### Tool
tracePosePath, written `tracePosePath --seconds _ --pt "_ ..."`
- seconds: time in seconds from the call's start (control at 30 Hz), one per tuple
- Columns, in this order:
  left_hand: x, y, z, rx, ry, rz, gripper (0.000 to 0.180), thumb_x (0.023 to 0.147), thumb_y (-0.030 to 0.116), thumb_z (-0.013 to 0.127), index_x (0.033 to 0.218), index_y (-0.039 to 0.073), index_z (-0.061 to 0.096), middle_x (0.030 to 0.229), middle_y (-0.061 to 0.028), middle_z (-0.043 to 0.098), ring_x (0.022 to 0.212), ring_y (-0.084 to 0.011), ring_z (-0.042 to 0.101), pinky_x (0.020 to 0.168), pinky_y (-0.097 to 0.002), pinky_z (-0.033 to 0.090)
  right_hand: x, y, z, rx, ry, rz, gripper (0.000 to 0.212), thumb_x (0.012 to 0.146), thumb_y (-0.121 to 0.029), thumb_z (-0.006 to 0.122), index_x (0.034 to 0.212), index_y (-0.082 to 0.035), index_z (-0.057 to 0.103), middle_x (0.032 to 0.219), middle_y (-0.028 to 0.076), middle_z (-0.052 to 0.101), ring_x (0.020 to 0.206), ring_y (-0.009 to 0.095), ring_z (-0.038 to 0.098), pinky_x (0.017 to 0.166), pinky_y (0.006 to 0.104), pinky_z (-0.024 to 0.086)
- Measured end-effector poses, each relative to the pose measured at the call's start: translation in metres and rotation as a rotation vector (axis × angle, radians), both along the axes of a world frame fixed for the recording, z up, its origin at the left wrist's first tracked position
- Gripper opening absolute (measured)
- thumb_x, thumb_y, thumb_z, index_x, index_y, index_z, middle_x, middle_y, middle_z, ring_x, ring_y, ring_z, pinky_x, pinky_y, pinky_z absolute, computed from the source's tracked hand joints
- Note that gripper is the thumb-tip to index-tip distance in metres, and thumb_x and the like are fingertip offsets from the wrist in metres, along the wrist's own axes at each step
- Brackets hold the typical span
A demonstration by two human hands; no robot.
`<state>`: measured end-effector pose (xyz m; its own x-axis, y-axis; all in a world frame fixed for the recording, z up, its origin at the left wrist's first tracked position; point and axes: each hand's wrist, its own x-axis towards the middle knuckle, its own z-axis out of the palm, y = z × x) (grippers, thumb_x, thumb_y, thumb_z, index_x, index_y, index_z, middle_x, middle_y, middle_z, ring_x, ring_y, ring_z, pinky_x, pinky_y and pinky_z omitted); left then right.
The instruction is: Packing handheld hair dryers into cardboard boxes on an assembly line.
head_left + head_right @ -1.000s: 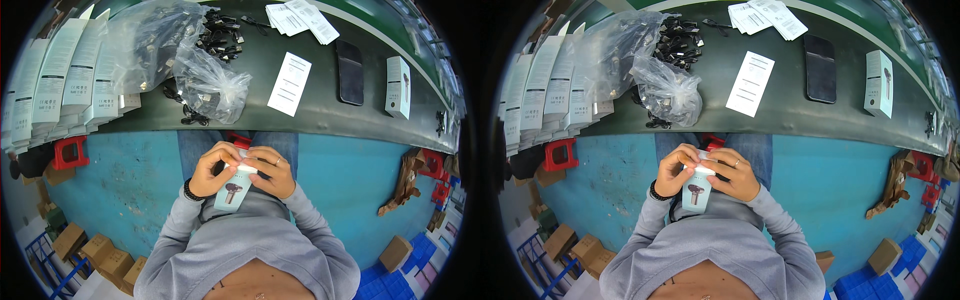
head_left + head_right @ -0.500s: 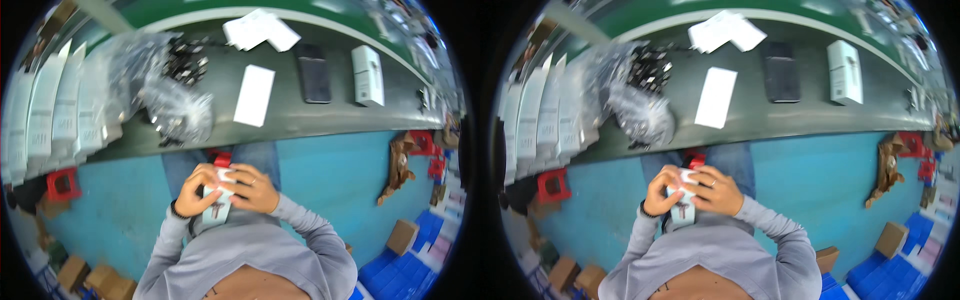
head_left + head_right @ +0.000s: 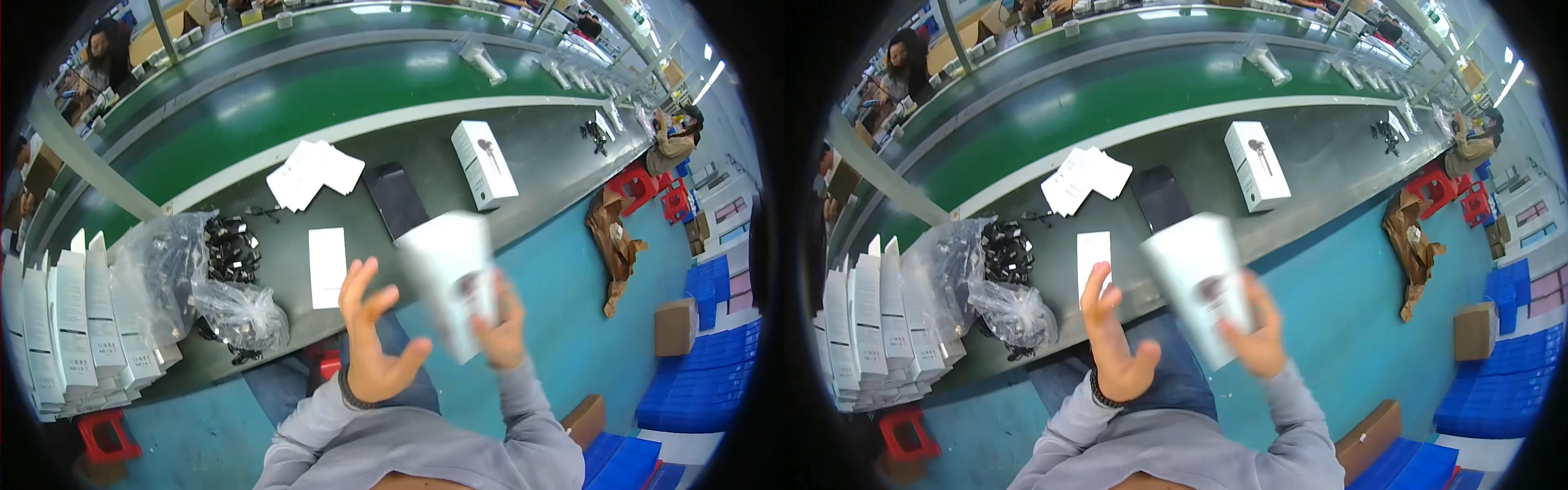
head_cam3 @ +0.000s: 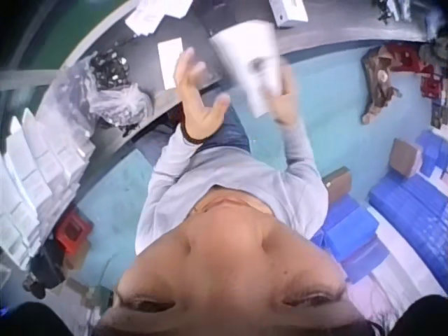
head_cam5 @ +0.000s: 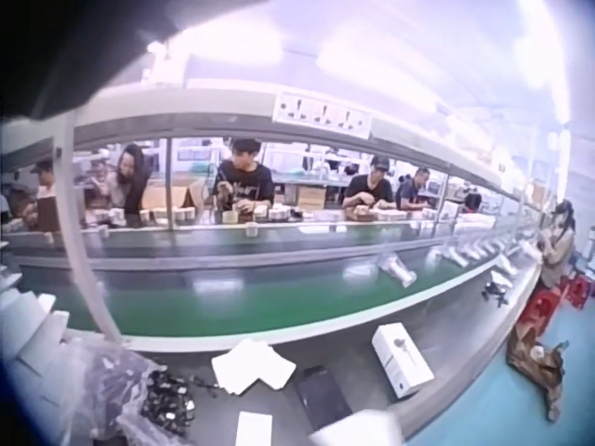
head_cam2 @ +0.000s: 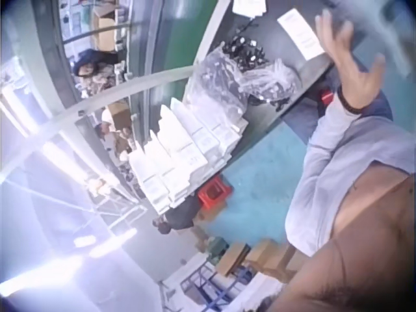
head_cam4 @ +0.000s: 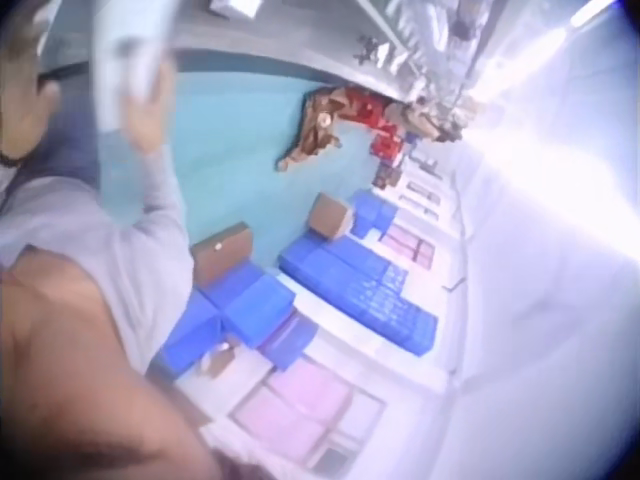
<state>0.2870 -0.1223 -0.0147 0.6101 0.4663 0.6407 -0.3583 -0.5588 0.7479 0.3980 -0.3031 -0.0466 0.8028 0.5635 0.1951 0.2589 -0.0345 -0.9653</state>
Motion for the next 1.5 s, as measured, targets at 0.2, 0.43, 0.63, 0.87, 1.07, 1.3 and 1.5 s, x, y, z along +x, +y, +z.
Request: tracePosePath --seconds 0.2,0.43,0.63,0.87,1.07,1.3,1.5 --pt "-0.049 0.022 -0.049 -0.313 0.102 -0.222 0.039 0.081 0.008 0.063 0.117 0.002 0.048 0.128 -0.0232 0.045 0.122 -0.0358 0.043 0.099 -0.0423 0.036 0.199 -0.031 0.048 0.045 -0.158 -0.324 0.052 0.088 -0.012 0.059 0.135 -0.005 0.039 0.108 0.011 0.061 0.095 0.014 0.059 0.082 0.0268 0.046" --pt "-0.132 0.042 -0.067 -0.479 0.391 -0.134 0.020 0.085 -0.001 0.054 0.105 -0.002 0.054 0.107 -0.0171 0.059 0.106 -0.0266 0.056 0.096 -0.0385 0.040 0.339 -0.007 -0.027 -0.277 -0.048 -0.148 0.050 0.091 -0.028 0.057 0.133 -0.005 0.042 0.119 0.012 0.056 0.109 0.017 0.053 0.094 0.0272 0.039" --pt "-0.150 0.039 -0.060 -0.565 0.336 0.073 0.019 0.084 0.000 0.054 0.104 -0.002 0.054 0.106 -0.0165 0.059 0.104 -0.0261 0.057 0.094 -0.0373 0.041 0.265 0.035 0.020 -0.646 -0.528 0.090 0.072 0.082 -0.037 0.063 0.141 -0.008 0.032 0.141 0.022 0.033 0.132 0.033 0.031 0.106 0.0371 0.027" --pt "-0.157 0.048 -0.063 -0.447 0.373 0.092 0.020 0.085 -0.001 0.053 0.105 -0.003 0.054 0.105 -0.0175 0.059 0.104 -0.0273 0.057 0.094 -0.0381 0.041 0.220 0.025 0.021 -0.899 -0.774 0.067 0.096 0.062 -0.055 0.075 0.139 -0.013 0.037 0.144 0.031 0.021 0.132 0.049 0.020 0.107 0.0480 0.022" --pt "-0.154 0.050 -0.065 -0.456 0.362 0.077 0.019 0.085 -0.001 0.053 0.104 -0.002 0.055 0.105 -0.0172 0.059 0.103 -0.0271 0.057 0.093 -0.0378 0.041 0.213 0.023 0.008 -0.663 -0.895 -0.028 0.091 0.053 -0.061 0.075 0.126 -0.011 0.054 0.134 0.019 0.044 0.128 0.040 0.034 0.103 0.0469 0.030" --pt "-0.148 0.048 -0.067 -0.452 0.375 0.064 0.019 0.085 -0.001 0.053 0.103 -0.002 0.055 0.104 -0.0169 0.060 0.102 -0.0263 0.058 0.092 -0.0363 0.041 0.221 0.037 0.005 -0.587 -1.026 -0.198 0.068 0.061 -0.052 0.075 0.109 -0.006 0.063 0.111 0.014 0.059 0.109 0.034 0.052 0.091 0.0393 0.042" --pt "-0.164 0.047 -0.056 -0.461 0.373 0.147 0.018 0.084 -0.001 0.054 0.102 -0.002 0.057 0.103 -0.0176 0.061 0.100 -0.0259 0.058 0.091 -0.0360 0.042 0.213 0.058 -0.014 -0.571 -1.071 -0.316 0.048 0.072 -0.029 0.069 0.112 -0.004 0.061 0.115 0.017 0.055 0.106 0.034 0.052 0.089 0.0406 0.042"
